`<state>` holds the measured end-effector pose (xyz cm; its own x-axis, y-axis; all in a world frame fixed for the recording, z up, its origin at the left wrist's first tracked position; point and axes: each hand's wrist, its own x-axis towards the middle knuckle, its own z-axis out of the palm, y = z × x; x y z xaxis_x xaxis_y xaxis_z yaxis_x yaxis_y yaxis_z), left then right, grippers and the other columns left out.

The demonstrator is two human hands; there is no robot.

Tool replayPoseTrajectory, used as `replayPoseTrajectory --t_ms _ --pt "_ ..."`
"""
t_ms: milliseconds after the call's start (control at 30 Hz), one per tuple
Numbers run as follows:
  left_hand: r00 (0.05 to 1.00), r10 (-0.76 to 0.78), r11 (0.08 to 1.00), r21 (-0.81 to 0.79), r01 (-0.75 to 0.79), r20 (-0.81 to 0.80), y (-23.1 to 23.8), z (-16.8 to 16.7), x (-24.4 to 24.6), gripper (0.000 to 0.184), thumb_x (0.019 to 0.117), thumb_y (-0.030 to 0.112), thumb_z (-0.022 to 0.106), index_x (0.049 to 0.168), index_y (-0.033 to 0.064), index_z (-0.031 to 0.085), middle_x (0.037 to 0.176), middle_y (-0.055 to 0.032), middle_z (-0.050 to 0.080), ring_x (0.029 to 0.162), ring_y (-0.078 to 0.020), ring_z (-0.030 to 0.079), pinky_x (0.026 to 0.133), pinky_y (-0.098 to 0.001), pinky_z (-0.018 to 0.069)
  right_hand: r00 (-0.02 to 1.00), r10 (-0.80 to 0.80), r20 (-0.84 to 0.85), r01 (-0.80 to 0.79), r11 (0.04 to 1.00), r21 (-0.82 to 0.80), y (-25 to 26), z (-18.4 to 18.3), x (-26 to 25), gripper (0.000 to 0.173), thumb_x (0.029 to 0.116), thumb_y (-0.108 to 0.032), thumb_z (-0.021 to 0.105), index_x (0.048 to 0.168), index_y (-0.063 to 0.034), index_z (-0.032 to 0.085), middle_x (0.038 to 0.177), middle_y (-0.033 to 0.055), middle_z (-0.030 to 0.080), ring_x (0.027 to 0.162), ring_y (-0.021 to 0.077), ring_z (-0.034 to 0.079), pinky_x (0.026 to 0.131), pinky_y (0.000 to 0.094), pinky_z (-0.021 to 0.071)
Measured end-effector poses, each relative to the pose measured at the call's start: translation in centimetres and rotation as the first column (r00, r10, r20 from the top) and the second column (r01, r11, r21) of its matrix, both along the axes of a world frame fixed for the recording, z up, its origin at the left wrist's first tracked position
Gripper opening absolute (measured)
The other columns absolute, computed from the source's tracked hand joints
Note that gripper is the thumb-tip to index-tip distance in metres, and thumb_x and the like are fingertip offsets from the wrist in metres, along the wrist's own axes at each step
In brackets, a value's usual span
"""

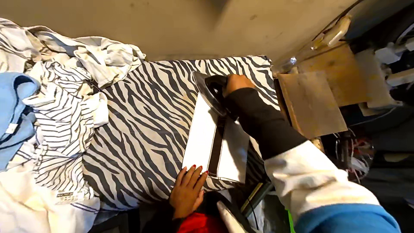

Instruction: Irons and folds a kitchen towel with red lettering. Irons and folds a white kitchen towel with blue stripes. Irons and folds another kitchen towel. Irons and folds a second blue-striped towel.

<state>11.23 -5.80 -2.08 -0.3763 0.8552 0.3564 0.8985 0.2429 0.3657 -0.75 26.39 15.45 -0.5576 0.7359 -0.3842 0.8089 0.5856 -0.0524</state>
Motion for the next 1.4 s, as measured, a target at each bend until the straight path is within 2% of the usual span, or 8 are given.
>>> replayPoseTrajectory --t_ms 267,467,633,800,933,1033,1267,1400 --pt "0.999 -0.02 0.998 0.052 0.018 0.033 0.1 0.3 -0.3 0.039 0.0994 0.033 0.05 0.131 0.0196 0.068 0.131 -0.0077 0.067 0.128 -0.0262 0.059 0.115 -0.0471 0.0358 1.0 0.02 -0.024 -0.021 0.997 -0.069 -4.3 -0.2 2.4 0.043 0.0955 -0.016 0.069 0.134 0.0013 0.059 0.126 0.0319 0.065 0.117 0.0507 0.063 0.091 0.0685 0.0504" --pt "0.996 -0.072 0.984 0.167 0.063 0.048 -0.8 2.2 -0.5 0.03 0.0992 0.02 0.051 0.12 0.0158 0.072 0.113 -0.007 0.072 0.113 -0.0239 0.066 0.106 -0.0421 0.0458 0.984 0.165 -0.072 -0.172 0.979 -0.112 -9.7 -1.6 7.3 0.032 0.0924 -0.014 0.071 0.122 -0.0027 0.064 0.103 0.028 0.07 0.097 0.0498 0.069 0.076 0.0665 0.0548" --pt "0.99 -0.142 0.961 0.24 0.136 0.008 -1.6 3.5 0.2 0.028 0.1004 0.022 0.049 0.108 0.0169 0.075 0.109 -0.0054 0.074 0.112 -0.0246 0.066 0.101 -0.0394 0.049 0.921 0.359 0.153 -0.294 0.896 -0.332 -11.6 1.3 9.9 0.037 0.1013 -0.019 0.059 0.135 -0.0032 0.058 0.124 0.0286 0.066 0.119 0.0482 0.063 0.094 0.066 0.0489" --pt "0.984 -0.175 0.963 0.21 0.167 0.021 -1.6 3.3 -0.3 0.026 0.0995 0.022 0.052 0.111 0.0184 0.075 0.114 -0.0053 0.073 0.119 -0.0255 0.064 0.103 -0.0381 0.0496 0.999 0.053 -0.002 -0.052 0.992 -0.113 -5.2 1.3 11.2 0.036 0.1014 -0.023 0.063 0.13 -0.0008 0.063 0.117 0.0321 0.068 0.114 0.0521 0.064 0.092 0.0701 0.0485" --pt "0.986 -0.13 0.989 -0.05 0.136 0.107 0.6 4.0 -0.7 0.047 0.0914 0.021 0.062 0.138 0.0155 0.065 0.138 -0.0162 0.063 0.132 -0.0398 0.057 0.106 -0.0576 0.0471 0.992 -0.118 -0.047 0.112 0.987 -0.115 -1.5 0.3 7.2 0.044 0.1004 -0.023 0.066 0.135 0.0035 0.059 0.13 0.033 0.063 0.124 0.0505 0.06 0.1 0.0693 0.0458" --pt "0.99 -0.039 0.981 -0.185 0.064 0.134 2.0 4.9 -0.6 0.05 0.0818 0.018 0.076 0.13 0.0093 0.069 0.123 -0.0204 0.068 0.116 -0.0418 0.065 0.092 -0.0573 0.0536 0.995 -0.029 -0.1 0.013 0.987 -0.162 -3.7 0.3 4.5 0.044 0.0965 -0.018 0.07 0.133 0.0039 0.06 0.128 0.033 0.063 0.121 0.0509 0.061 0.096 0.0693 0.0489" --pt "0.978 -0.199 0.979 -0.028 0.201 0.061 -0.3 5.1 -1.2 0.027 0.0925 0.019 0.059 0.111 0.0107 0.077 0.096 -0.008 0.074 0.091 -0.0271 0.073 0.077 -0.0439 0.0585 0.948 0.307 0.08 -0.264 0.903 -0.34 -9.6 0.7 9.4 0.04 0.0991 -0.017 0.063 0.137 -0.0027 0.058 0.126 0.0295 0.065 0.119 0.0495 0.063 0.094 0.067 0.0495" --pt "0.965 -0.257 0.966 -0.001 0.257 0.046 0.3 4.6 -1.7 0.033 0.0862 0.013 0.067 0.118 0.0132 0.075 0.108 -0.0085 0.074 0.105 -0.0291 0.071 0.085 -0.0448 0.0587 0.998 0.066 0.015 -0.06 0.964 -0.26 -5.8 1.6 13.5 0.042 0.101 -0.026 0.061 0.134 -0.0006 0.061 0.124 0.031 0.066 0.12 0.0503 0.062 0.097 0.0682 0.0472"
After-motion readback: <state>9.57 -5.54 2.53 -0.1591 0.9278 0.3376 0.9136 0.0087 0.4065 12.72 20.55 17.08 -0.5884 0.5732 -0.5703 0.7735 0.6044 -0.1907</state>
